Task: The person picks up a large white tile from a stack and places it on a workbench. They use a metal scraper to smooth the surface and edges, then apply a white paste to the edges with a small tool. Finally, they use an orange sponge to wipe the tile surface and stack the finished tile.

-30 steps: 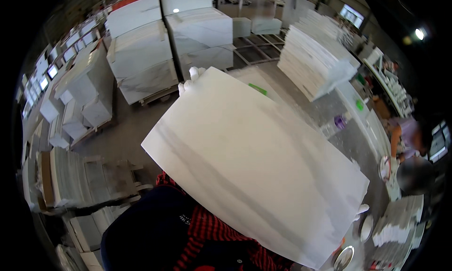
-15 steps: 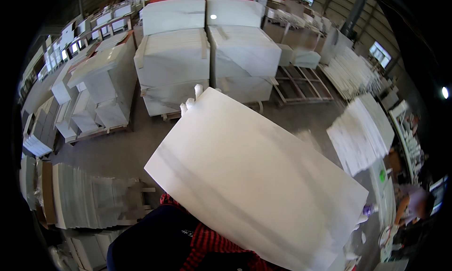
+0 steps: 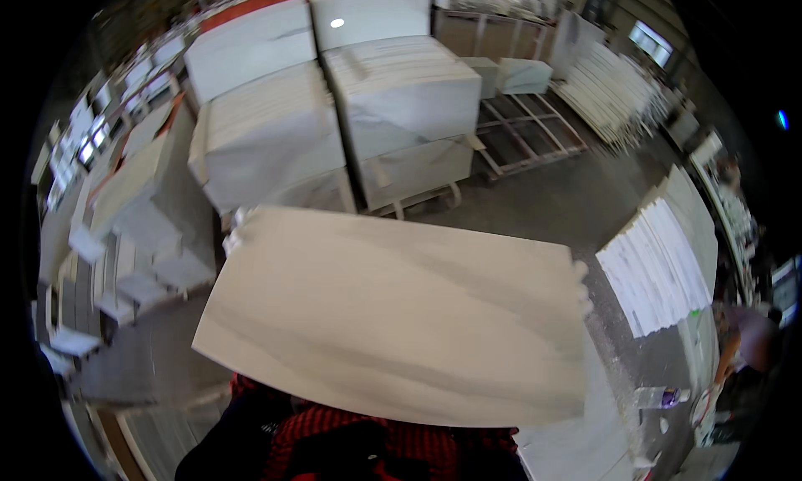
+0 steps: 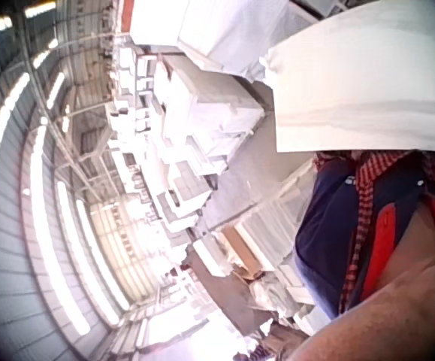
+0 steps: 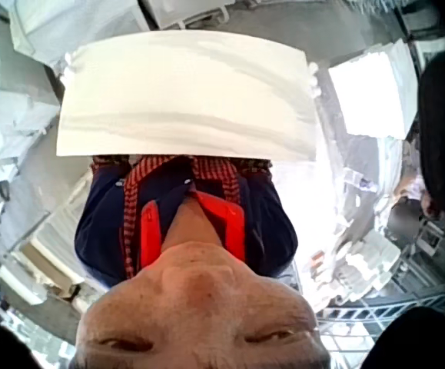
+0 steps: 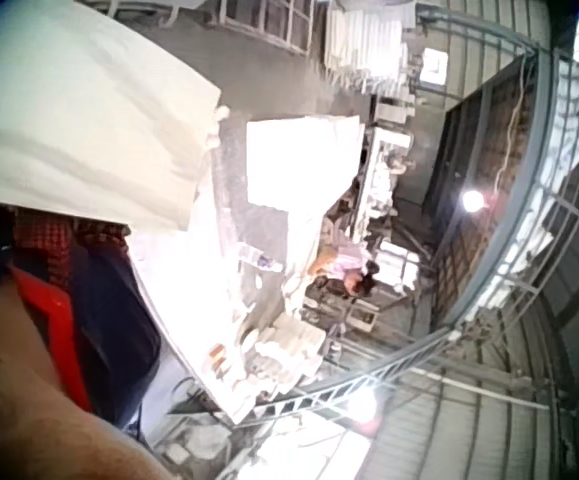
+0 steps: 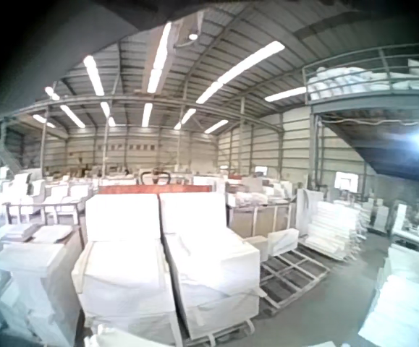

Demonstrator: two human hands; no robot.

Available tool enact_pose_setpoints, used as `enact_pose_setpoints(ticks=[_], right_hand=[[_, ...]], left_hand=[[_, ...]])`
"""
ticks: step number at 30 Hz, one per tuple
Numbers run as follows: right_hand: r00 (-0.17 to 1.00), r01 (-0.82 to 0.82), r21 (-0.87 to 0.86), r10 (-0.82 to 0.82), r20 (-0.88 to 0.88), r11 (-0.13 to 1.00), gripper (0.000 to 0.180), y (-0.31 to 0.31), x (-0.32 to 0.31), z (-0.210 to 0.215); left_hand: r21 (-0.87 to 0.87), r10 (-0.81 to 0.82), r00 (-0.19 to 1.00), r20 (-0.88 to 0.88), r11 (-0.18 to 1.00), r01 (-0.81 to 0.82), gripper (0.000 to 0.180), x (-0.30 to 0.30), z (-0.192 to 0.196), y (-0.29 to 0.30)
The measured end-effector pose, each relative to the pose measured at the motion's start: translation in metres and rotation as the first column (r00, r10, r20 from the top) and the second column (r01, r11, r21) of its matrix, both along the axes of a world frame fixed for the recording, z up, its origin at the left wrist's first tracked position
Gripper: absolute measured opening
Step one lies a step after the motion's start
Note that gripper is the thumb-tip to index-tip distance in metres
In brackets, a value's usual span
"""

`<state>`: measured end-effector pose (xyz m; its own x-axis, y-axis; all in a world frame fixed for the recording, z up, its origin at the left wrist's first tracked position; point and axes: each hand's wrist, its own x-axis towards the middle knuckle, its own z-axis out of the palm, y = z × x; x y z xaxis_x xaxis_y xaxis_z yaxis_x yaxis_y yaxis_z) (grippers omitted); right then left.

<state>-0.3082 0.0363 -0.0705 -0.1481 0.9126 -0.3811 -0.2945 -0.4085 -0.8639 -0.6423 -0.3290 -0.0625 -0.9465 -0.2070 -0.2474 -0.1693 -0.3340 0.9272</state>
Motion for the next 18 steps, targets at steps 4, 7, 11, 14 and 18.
enact_pose_setpoints(ticks=[4,7,11,14,18], right_hand=[[0.997,0.026,-0.014,-0.027,-0.068,1.000,0.065,0.046,-0.083,0.007],[0.993,0.037,-0.040,-0.042,-0.115,0.999,0.065,0.089,-0.147,0.001],[0.987,0.083,-0.022,-0.085,-0.134,0.996,0.066,0.153,-0.223,0.008],[0.983,0.158,-0.068,-0.164,-0.087,0.985,0.067,0.189,-0.273,0.019],[0.958,0.239,-0.179,-0.202,0.205,0.954,0.079,0.228,-0.307,0.016]], left_hand=[[0.006,0.119,0.992,-0.028,0.993,-0.119,0.052,-0.055,0.006,-0.006],[-0.005,0.212,0.975,-0.066,0.977,-0.213,0.051,-0.087,0.015,-0.005],[0.048,0.221,0.959,-0.178,0.975,-0.216,0.051,-0.155,0.012,0.020],[-0.146,0.400,0.889,-0.224,0.888,-0.436,0.046,-0.187,0.022,0.062],[-0.317,0.227,0.971,-0.075,0.918,-0.239,0.057,-0.217,0.044,0.121]])
